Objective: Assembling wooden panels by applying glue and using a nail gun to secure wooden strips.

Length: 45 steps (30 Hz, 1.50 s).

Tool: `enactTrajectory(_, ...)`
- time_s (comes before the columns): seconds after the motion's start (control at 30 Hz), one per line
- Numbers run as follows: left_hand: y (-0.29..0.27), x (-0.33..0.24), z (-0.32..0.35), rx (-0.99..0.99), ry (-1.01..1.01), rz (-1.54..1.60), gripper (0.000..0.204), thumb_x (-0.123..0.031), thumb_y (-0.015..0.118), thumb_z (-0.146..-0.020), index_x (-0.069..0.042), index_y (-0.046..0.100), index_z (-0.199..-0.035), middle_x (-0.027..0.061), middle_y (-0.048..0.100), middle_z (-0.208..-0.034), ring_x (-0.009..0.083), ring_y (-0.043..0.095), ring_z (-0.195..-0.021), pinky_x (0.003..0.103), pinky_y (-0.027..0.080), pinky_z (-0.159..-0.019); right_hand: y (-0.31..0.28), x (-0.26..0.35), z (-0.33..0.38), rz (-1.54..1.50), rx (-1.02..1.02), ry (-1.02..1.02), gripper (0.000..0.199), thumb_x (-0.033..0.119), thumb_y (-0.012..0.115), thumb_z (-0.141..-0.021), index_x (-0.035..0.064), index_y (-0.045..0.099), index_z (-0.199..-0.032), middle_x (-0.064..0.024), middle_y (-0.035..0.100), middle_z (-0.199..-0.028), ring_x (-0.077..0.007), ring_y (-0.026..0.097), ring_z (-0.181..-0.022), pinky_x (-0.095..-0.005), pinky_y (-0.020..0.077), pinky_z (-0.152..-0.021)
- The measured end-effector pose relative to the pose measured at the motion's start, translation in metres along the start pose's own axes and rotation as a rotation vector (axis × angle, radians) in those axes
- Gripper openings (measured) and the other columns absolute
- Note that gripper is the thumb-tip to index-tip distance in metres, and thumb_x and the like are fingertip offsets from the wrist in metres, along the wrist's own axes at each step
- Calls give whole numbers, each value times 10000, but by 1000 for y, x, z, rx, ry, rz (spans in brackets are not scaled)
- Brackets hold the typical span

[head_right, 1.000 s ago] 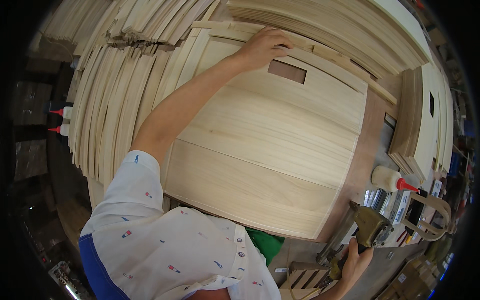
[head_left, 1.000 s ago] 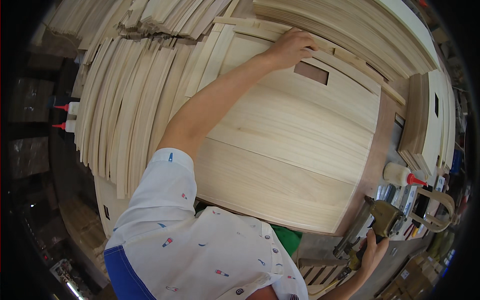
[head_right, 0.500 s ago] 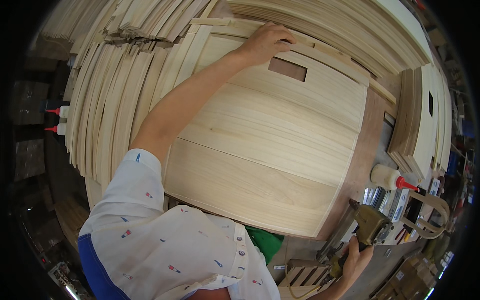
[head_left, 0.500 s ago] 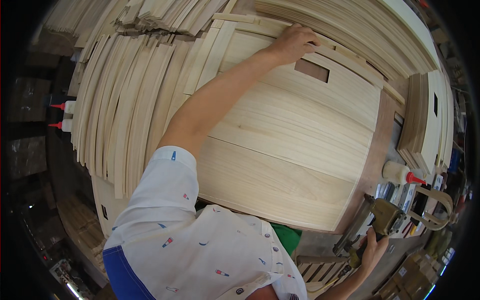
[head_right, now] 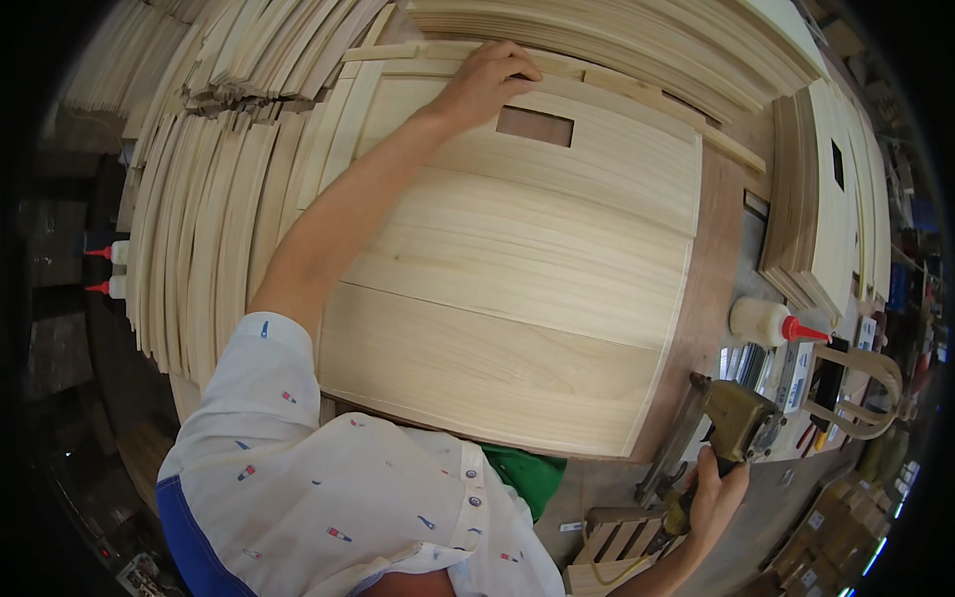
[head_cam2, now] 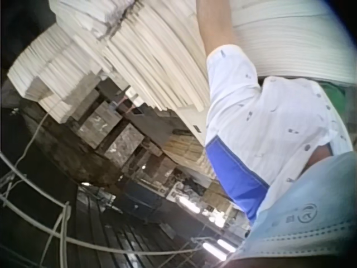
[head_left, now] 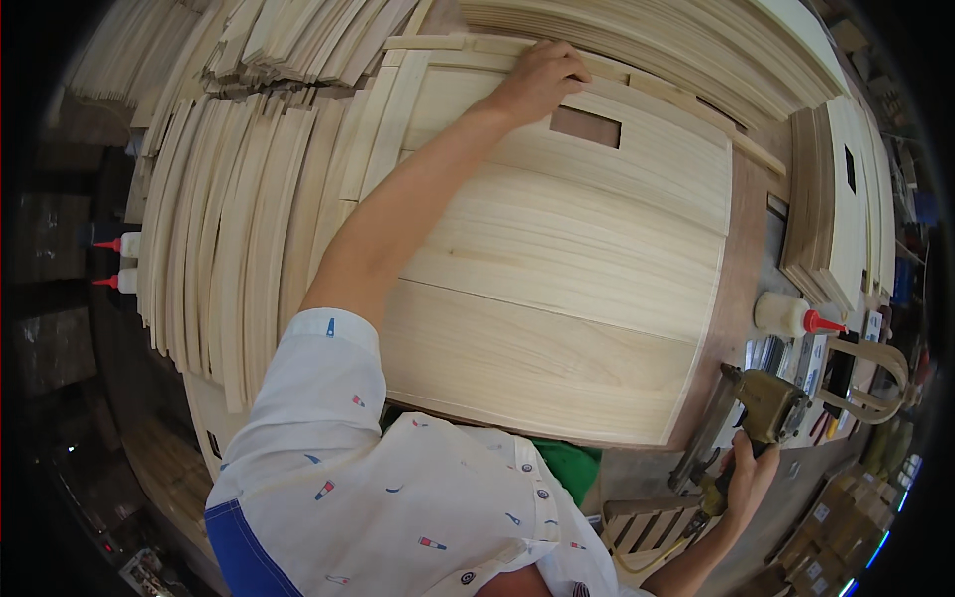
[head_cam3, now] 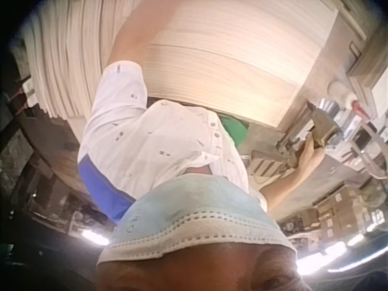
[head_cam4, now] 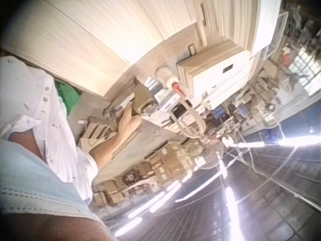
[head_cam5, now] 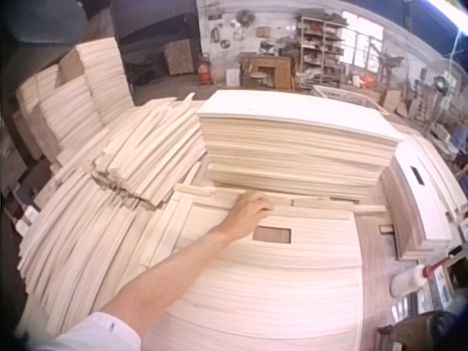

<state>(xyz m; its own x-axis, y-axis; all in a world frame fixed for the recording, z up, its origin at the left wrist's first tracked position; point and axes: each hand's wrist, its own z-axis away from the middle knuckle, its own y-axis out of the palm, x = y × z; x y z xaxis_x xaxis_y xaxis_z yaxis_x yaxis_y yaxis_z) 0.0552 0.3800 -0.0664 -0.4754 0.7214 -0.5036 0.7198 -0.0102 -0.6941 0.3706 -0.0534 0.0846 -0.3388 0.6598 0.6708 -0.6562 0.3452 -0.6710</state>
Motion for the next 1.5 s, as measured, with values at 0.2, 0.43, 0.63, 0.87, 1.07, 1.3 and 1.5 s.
enactTrajectory(0.2, 5, 5, -7, -26, -6, -27, 103, -144, 702, -792, -74, 725, -863, 56, 625, -1090, 275, 546, -1053, 368, 439, -928, -3, -1, 0, 43, -38, 30, 181, 131, 630, -850, -29, 581, -921, -33, 550, -639, -109, 496, -511, -278, 377, -481)
enactTrajectory(0.43, -19, 5, -9, 147, -173, 21, 339, -200, 718, -784, -77, 658, -1095, 109, 625, -1177, 315, 551, -1104, 397, 421, -975, -8, 26, -11, 124, -7, 32, 201, 156, 650, -811, -39, 621, -852, -42, 580, -605, -116, 532, -495, -275, 407, -479)
enactTrajectory(0.63, -13, 17, -8, 20, -58, -94, 433, -311, 740, -760, -121, 669, -1142, 59, 630, -1161, 299, 539, -1072, 396, 419, -959, 6, 109, -62, 72, 110, -290, 225, 198, 639, -815, -22, 608, -850, -21, 553, -591, -101, 541, -498, -279, 417, -466)
enactTrajectory(0.87, -11, 13, -9, 41, -110, -179, 465, -359, 732, -751, -135, 680, -1155, 30, 633, -1157, 261, 528, -1088, 377, 391, -984, 57, 191, -167, 92, 239, -474, 291, 260, 634, -813, -31, 633, -823, -73, 573, -580, -133, 560, -475, -277, 445, -460)
enactTrajectory(1.07, -8, 15, -8, 23, -109, -178, 467, -361, 731, -738, -131, 683, -1142, 14, 639, -1135, 245, 534, -1074, 375, 392, -980, 92, 210, -203, 148, 207, -470, 285, 240, 627, -811, -44, 633, -790, -84, 592, -604, -150, 583, -491, -281, 483, -490)
enactTrajectory(1.3, -9, 23, -2, 32, -113, -211, 427, -283, 760, -725, -114, 685, -1110, 48, 627, -1173, 265, 533, -1094, 373, 419, -975, 103, 207, -216, 167, 259, -477, 285, 243, 617, -832, -42, 617, -828, -75, 625, -692, -115, 565, -486, -264, 451, -455)
enactTrajectory(1.5, -28, 5, 14, -50, -82, -308, 537, -344, 752, -752, -77, 622, -1200, 121, 587, -1223, 336, 490, -1173, 432, 385, -1010, 105, 202, -206, 110, 285, -481, 275, 212, 618, -810, -58, 601, -862, -88, 630, -746, -129, 557, -475, -287, 441, -445)
